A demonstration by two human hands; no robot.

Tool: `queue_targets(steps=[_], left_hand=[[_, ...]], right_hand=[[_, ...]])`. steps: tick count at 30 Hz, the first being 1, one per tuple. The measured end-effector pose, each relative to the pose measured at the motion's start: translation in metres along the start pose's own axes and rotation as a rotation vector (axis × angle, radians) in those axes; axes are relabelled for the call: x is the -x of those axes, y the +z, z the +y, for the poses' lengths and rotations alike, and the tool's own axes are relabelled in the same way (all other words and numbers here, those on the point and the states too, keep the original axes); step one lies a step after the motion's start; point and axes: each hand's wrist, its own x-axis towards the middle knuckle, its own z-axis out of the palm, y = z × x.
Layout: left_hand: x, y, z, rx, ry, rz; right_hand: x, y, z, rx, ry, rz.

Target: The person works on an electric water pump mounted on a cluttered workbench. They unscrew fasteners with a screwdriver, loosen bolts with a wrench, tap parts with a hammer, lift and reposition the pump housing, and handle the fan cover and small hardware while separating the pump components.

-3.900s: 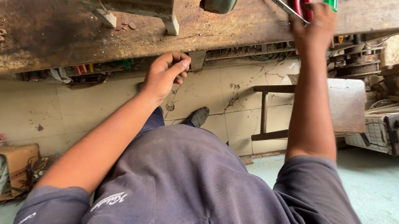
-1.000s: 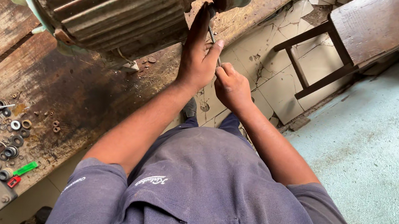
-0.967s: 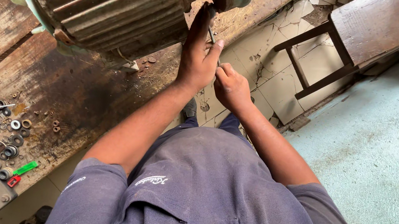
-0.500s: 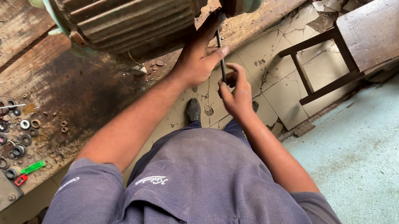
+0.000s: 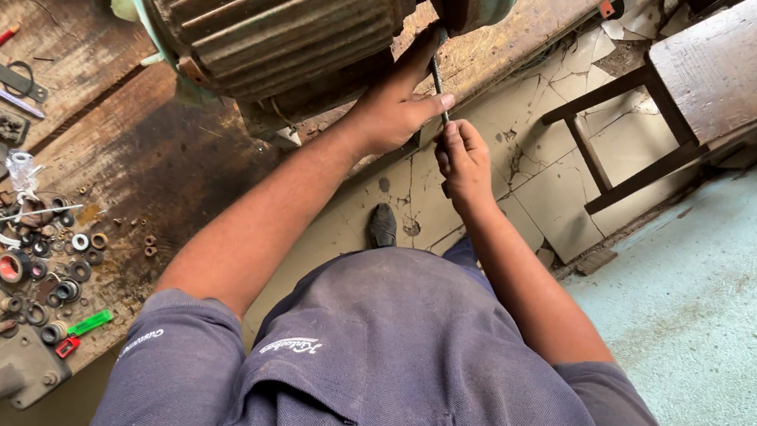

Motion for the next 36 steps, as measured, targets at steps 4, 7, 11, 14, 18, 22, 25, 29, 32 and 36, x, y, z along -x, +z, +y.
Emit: queue_targets(steps=[4,7,11,14,18,22,25,29,32,36], left_hand=[[0.0,-0.002,0.004,0.015,0.055,-0.022],[0.001,-0.005,0.005,0.193,0.049,-0.047],[0.004,-0.008,0.004,0.33,0.003,-0.084],[0.006,-0.009,0.005,0.301,0.031,-0.089],[0.01,-0.002,0.006,0.07,0.14,-0.019],[0.011,0.012,0.001,0.056,0.13,0.067],[0.008,0.018,-0.005,-0.054,0.222,0.149],[0.007,0.015,-0.009,0.266,0.0,0.165],[0.005,0.014,-0.006,0.307,-0.061,0.224],[-0.01,0.027,-0.005,0.444,-0.086,0.293]], right_hand=[[0.009,0.01,0.007,0.031,-0.1,0.095],[0.021,0.01,0.003,0.017,-0.006,0.107],[0.027,0.003,-0.008,0.033,-0.056,0.081],[0.018,0.006,-0.006,0.12,-0.168,0.08],[0.003,0.016,0.003,0.211,-0.254,0.113],[0.002,0.018,-0.004,0.16,-0.244,0.087],[0.017,0.009,-0.022,0.053,-0.023,0.027],[0.046,-0.023,-0.045,-0.081,0.259,-0.099],[0.043,-0.042,-0.04,0.356,-0.012,-0.052],[0.052,-0.069,-0.009,0.617,-0.099,0.058]])
